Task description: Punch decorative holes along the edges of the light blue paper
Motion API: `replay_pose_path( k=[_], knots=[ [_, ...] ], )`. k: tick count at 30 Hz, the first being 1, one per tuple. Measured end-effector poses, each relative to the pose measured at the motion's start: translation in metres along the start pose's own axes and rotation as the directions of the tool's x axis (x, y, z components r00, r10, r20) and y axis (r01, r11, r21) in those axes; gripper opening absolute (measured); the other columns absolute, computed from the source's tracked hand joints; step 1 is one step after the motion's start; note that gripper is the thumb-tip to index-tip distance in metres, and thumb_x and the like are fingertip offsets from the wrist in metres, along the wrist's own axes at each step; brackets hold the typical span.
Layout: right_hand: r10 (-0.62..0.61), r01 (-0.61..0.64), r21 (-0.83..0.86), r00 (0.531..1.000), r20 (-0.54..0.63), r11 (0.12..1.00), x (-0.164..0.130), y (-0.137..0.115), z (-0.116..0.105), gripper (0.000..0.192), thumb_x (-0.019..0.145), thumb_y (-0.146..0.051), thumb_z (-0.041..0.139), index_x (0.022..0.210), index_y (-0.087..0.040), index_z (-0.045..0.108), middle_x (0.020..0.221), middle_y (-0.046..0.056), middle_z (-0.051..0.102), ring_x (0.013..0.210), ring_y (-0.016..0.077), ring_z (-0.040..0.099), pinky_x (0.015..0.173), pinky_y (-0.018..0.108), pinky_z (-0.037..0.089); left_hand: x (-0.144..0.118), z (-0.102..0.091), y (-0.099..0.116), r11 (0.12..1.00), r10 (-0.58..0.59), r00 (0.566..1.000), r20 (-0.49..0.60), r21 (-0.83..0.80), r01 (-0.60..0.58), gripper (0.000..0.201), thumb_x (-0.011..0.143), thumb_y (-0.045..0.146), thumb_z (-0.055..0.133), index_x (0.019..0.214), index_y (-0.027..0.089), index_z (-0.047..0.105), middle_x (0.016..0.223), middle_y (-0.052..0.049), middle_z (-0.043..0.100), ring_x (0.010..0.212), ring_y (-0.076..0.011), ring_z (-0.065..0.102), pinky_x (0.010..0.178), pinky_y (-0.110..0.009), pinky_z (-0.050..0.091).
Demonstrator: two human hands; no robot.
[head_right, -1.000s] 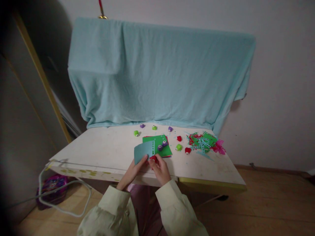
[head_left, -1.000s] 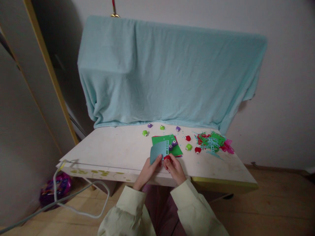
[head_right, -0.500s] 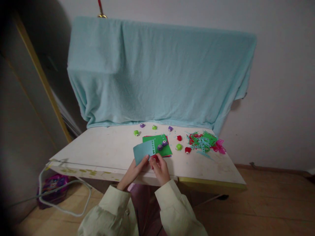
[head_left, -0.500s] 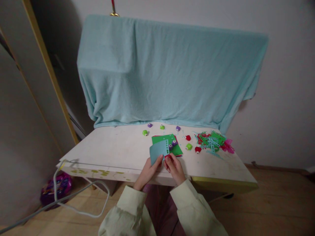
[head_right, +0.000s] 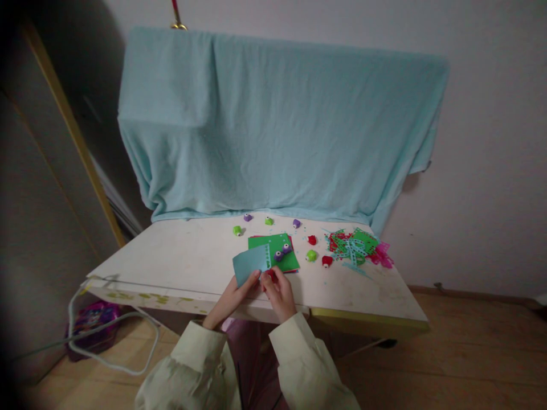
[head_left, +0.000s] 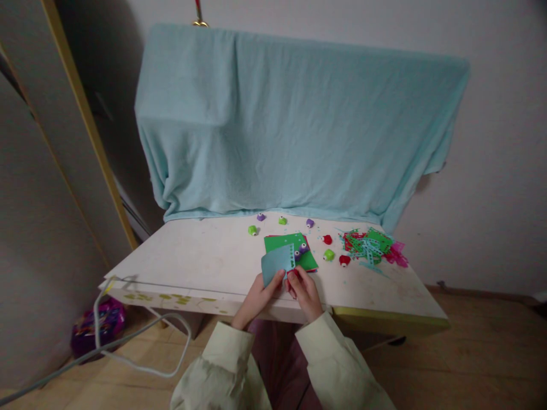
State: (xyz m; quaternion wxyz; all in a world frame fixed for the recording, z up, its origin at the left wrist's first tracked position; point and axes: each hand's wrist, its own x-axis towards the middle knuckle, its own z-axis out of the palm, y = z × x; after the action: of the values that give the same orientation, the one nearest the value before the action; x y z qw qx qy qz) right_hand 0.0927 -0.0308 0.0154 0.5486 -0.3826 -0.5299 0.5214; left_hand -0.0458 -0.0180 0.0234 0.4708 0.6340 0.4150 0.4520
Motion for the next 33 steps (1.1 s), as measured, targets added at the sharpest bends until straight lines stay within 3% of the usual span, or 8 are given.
replay_pose_path(
  k=[5, 10, 14, 23, 33],
  knots=[
    [-0.005, 0.005, -0.006, 1.000, -0.016, 1.000, -0.0001, -0.0026, 0.0015, 0.029, 0.085, -0.048, 0.052, 0.076, -0.021, 0.046, 0.061, -0.004, 0.044, 0.048, 0.0099, 0.034, 0.045, 0.023, 0.024, 0.0003, 0.0022, -0.0016, 1.000, -0.005, 1.000, -0.013, -0.018, 0.005, 0.036, 0.087, 0.046, 0.044, 0.078, 0.013, 0.055, 0.073, -0.002, 0.057, 0.068, -0.0149, 0.050, 0.066, -0.025, 0.042],
    [-0.078, 0.067, -0.071, 0.985, -0.154, 0.995, -0.0017, -0.0042, 0.0068, 0.026, 0.083, -0.041, 0.057, 0.070, -0.020, 0.047, 0.058, -0.005, 0.038, 0.054, 0.0114, 0.037, 0.052, 0.024, 0.029, 0.0003, 0.0051, -0.0044, 1.000, -0.013, 1.000, -0.008, -0.003, 0.013, 0.037, 0.086, 0.047, 0.044, 0.076, 0.014, 0.056, 0.072, -0.002, 0.058, 0.067, -0.0151, 0.050, 0.066, -0.024, 0.041],
    [-0.058, 0.053, -0.031, 0.980, -0.189, 0.998, -0.0017, 0.0005, 0.0085, 0.029, 0.085, -0.040, 0.054, 0.066, -0.020, 0.045, 0.054, -0.006, 0.036, 0.051, 0.0110, 0.034, 0.049, 0.024, 0.026, 0.0003, 0.0051, -0.0060, 0.999, -0.017, 1.000, 0.010, -0.040, 0.018, 0.034, 0.087, 0.046, 0.045, 0.077, 0.015, 0.054, 0.071, 0.000, 0.056, 0.065, -0.0139, 0.049, 0.065, -0.024, 0.041],
    [-0.043, 0.041, -0.016, 0.985, -0.165, 0.999, -0.0011, 0.0044, 0.0043, 0.026, 0.087, -0.037, 0.054, 0.069, -0.019, 0.048, 0.055, -0.005, 0.039, 0.051, 0.0102, 0.033, 0.046, 0.024, 0.023, 0.0015, 0.0030, -0.0071, 0.999, -0.006, 0.999, 0.040, -0.053, 0.008, 0.032, 0.088, 0.041, 0.044, 0.072, 0.015, 0.053, 0.068, 0.000, 0.053, 0.065, -0.0137, 0.048, 0.066, -0.024, 0.040],
    [-0.008, 0.010, 0.052, 1.000, -0.028, 0.999, 0.0054, 0.0022, 0.0086, 0.023, 0.087, -0.039, 0.054, 0.077, -0.019, 0.049, 0.061, -0.003, 0.047, 0.049, 0.0084, 0.034, 0.044, 0.022, 0.024, 0.0034, -0.0027, -0.0053, 0.994, -0.047, 0.997, -0.054, -0.098, 0.041, 0.035, 0.089, 0.043, 0.044, 0.071, 0.014, 0.054, 0.069, 0.000, 0.057, 0.067, -0.0145, 0.051, 0.069, -0.025, 0.040]
  ],
)
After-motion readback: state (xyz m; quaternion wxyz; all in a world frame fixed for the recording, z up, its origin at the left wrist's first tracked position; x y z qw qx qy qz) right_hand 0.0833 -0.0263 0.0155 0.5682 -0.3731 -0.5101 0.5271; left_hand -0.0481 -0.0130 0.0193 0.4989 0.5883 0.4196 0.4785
